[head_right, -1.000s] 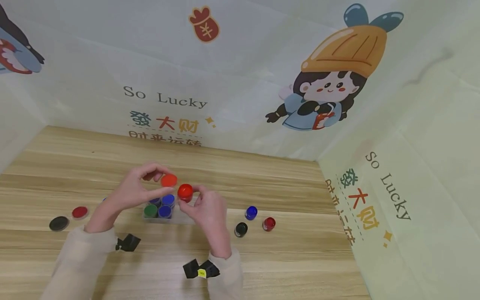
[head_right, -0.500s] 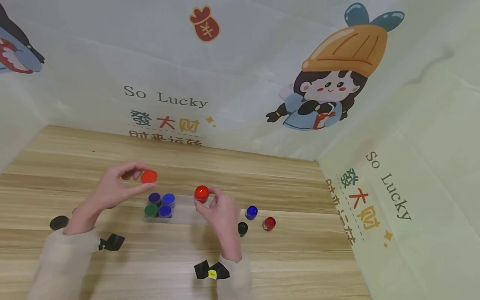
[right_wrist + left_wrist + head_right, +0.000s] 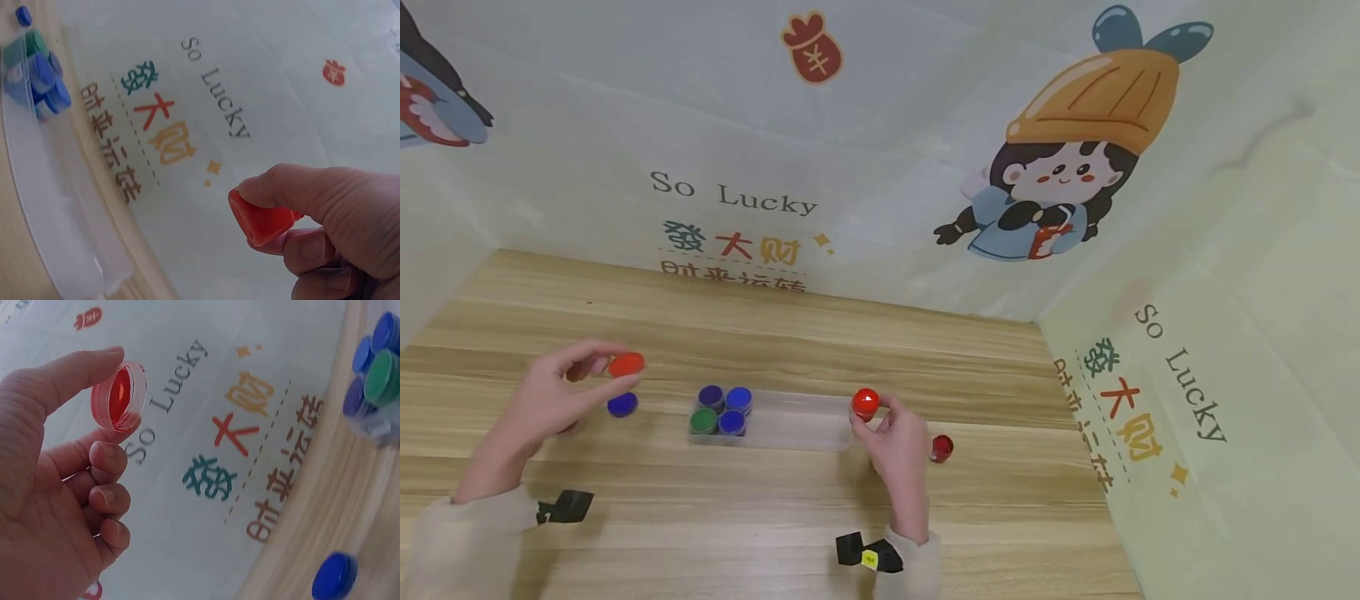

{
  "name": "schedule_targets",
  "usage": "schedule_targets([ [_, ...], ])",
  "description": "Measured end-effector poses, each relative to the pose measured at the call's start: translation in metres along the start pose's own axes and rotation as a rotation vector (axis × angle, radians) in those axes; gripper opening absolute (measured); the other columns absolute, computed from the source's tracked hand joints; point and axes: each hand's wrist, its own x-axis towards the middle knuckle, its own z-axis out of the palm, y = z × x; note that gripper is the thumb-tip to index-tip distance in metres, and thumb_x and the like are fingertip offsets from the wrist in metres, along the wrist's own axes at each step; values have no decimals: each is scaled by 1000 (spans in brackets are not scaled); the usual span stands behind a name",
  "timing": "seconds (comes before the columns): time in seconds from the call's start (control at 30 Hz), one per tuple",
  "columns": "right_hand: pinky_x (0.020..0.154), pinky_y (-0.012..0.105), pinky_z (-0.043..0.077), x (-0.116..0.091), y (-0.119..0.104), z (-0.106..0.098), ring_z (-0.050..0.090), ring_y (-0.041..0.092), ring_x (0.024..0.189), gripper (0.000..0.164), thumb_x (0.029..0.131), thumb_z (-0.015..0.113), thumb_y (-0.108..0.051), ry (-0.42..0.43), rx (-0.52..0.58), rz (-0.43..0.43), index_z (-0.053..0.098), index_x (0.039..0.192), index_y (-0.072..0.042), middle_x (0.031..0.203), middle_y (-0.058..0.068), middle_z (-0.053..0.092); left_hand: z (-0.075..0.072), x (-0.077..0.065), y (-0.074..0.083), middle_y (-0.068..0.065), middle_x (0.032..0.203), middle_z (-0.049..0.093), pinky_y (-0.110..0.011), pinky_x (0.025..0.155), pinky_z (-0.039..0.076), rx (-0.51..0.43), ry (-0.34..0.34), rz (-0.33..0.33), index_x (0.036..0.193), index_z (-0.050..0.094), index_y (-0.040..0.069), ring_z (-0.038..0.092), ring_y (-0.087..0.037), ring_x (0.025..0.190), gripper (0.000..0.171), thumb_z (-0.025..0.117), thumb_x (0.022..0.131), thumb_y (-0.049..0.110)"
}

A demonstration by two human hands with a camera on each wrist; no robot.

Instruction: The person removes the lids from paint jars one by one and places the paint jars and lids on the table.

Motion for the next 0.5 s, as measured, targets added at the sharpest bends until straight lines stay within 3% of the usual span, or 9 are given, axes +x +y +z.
schedule_targets([
  [0.1,44,22,28,-4,12,-5,36,7,47,31,76,77,-19,19,-15,18,68,96,3,54,-6,42,-9,-9,-8,-4,80,45,-24,52,32,25,28,-48,109,64,4,40,-11,67,33,73,82,21],
  [0.23,43,22,30,-12,29,-10,37,7,47,31,77,76,-18,10,-17,76,67,97,4,54,-5,43,-19,-20,-24,-3,77,43,-25,47,30,29,71,-56,107,65,4,37,-11,59,32,75,80,18],
  [0.37,43,23,29,-23,47,-15,37,8,47,33,77,76,-16,-9,-22,131,65,97,7,55,-3,43,-26,-33,-48,1,75,43,-29,50,28,68,118,-78,106,65,5,34,-10,61,30,74,81,20],
  [0.5,44,23,29,-32,62,-20,37,9,49,31,77,76,-16,-14,-56,184,65,95,7,57,-2,44,-37,-46,-70,3,74,43,-31,51,27,119,172,-157,110,65,3,33,-9,62,36,72,83,25],
])
